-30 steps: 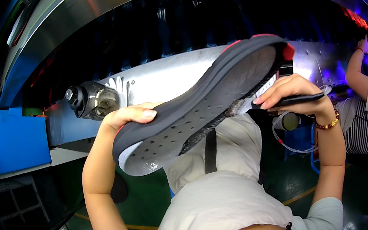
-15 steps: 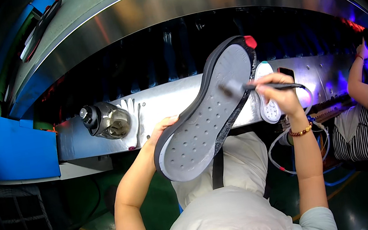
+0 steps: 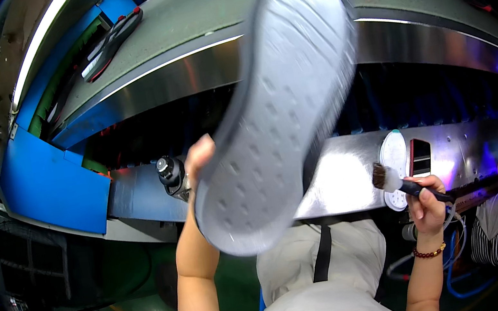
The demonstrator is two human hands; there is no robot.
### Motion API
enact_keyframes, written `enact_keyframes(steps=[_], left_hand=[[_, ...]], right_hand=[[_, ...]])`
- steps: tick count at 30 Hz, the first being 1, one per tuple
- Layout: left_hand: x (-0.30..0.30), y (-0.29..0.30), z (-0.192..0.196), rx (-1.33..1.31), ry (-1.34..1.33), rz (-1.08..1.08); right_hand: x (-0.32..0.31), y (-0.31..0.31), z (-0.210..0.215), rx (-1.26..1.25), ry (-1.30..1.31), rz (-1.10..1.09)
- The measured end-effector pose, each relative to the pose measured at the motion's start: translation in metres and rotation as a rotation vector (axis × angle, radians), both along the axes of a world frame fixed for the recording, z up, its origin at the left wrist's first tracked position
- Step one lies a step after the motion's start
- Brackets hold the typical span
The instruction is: The person picks up gray shoe insoles from a conveyor belt and uses a brush to apply a dark adhesive to the bottom surface. They rotate the insole to cover the edges and then place it back on the belt, repeating the process for multiple insoles.
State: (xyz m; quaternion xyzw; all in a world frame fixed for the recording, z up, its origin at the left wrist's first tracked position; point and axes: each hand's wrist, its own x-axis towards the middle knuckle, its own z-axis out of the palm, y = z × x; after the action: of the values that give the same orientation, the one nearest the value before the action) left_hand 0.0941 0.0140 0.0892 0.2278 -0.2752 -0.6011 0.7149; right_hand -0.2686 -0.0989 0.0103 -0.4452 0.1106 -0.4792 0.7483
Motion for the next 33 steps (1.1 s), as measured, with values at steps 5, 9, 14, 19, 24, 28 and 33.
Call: enact_keyframes(steps=[5, 9, 14, 19, 24, 28, 33], left_hand=[[0.056, -0.111, 0.077, -0.503, -0.022, 0.046], [0.068, -0.129, 0.100, -0.327, 0.678, 0.481], [0.078, -0.143, 0.109, 0.054, 0.246, 0.803], [0.116, -0.149, 0.121, 0.481, -0.893, 1.492], [0.179, -0.146, 0.110, 0.631, -1.350, 1.222], [0.189, -0.154, 0.105, 0.730, -1.452, 1.186], [0.196, -0.160, 0.103, 0.513, -1.419, 1.173]], right_hand=[[0.014, -0.008, 0.004, -0.067, 0.158, -0.019], [0.012, -0.013, -0.004, 0.001, 0.096, -0.033], [-0.012, -0.017, -0.025, 0.141, 0.156, -0.117], [-0.014, -0.018, -0.037, 0.218, 0.120, -0.164], [-0.013, -0.010, -0.050, 0.279, 0.084, -0.139], [-0.018, -0.004, -0.056, 0.352, 0.072, -0.186], [-0.021, -0.004, -0.057, 0.411, 0.087, -0.216]])
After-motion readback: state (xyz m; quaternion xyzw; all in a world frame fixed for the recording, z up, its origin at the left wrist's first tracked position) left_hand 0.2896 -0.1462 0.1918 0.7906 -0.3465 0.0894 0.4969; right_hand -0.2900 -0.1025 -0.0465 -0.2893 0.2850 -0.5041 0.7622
